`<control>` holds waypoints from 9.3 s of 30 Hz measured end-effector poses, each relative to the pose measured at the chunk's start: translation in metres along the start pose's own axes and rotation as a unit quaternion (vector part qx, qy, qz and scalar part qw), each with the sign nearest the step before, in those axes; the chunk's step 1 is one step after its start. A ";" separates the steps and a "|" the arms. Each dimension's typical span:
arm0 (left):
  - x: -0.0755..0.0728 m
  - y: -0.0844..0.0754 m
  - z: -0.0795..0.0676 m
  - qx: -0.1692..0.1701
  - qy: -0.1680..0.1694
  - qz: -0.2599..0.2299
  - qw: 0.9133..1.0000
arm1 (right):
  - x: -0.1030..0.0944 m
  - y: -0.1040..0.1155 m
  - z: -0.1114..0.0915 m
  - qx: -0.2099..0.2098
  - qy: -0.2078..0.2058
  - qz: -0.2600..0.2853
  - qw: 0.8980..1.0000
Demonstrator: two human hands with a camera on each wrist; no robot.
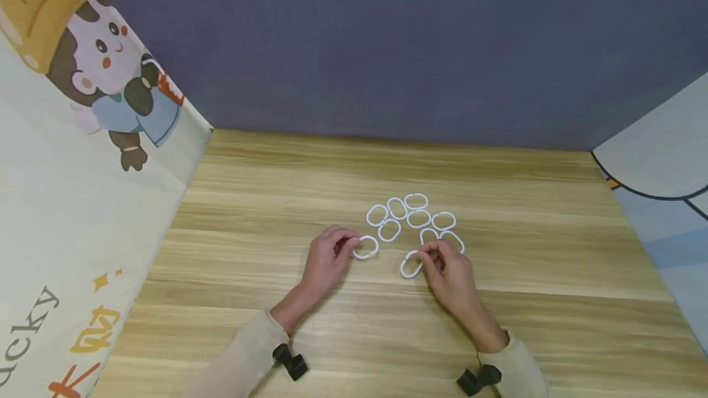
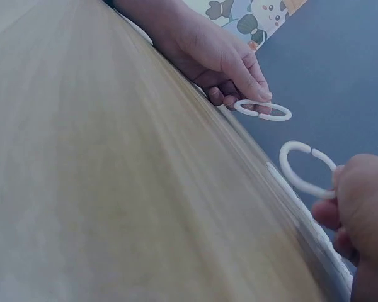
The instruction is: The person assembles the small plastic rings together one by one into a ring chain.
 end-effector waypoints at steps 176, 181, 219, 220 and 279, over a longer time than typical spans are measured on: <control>-0.036 0.027 0.025 -0.088 -0.053 -0.132 0.986 | 0.026 -0.045 0.080 0.189 0.003 0.056 0.980; -0.037 0.029 0.023 -0.098 -0.053 -0.127 0.986 | 0.028 -0.043 0.079 0.165 0.006 0.018 0.986; -0.039 0.030 0.017 -0.085 -0.029 -0.123 0.988 | 0.042 -0.031 0.065 0.167 0.099 -0.106 0.975; -0.039 0.030 0.017 -0.085 -0.028 -0.122 0.988 | 0.043 -0.030 0.064 0.166 0.103 -0.109 0.975; -0.011 -0.021 0.006 0.001 0.047 -0.098 0.994 | 0.033 0.018 0.069 0.271 0.067 0.272 0.921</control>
Point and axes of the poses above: each hand's wrist, its own z-axis towards the middle knuckle, its own x-axis out of the palm, y = z × x, the point moved 9 cm from there along z, towards the middle knuckle, and after that the axes turned 1 degree about -y, right-handed, at the moved point
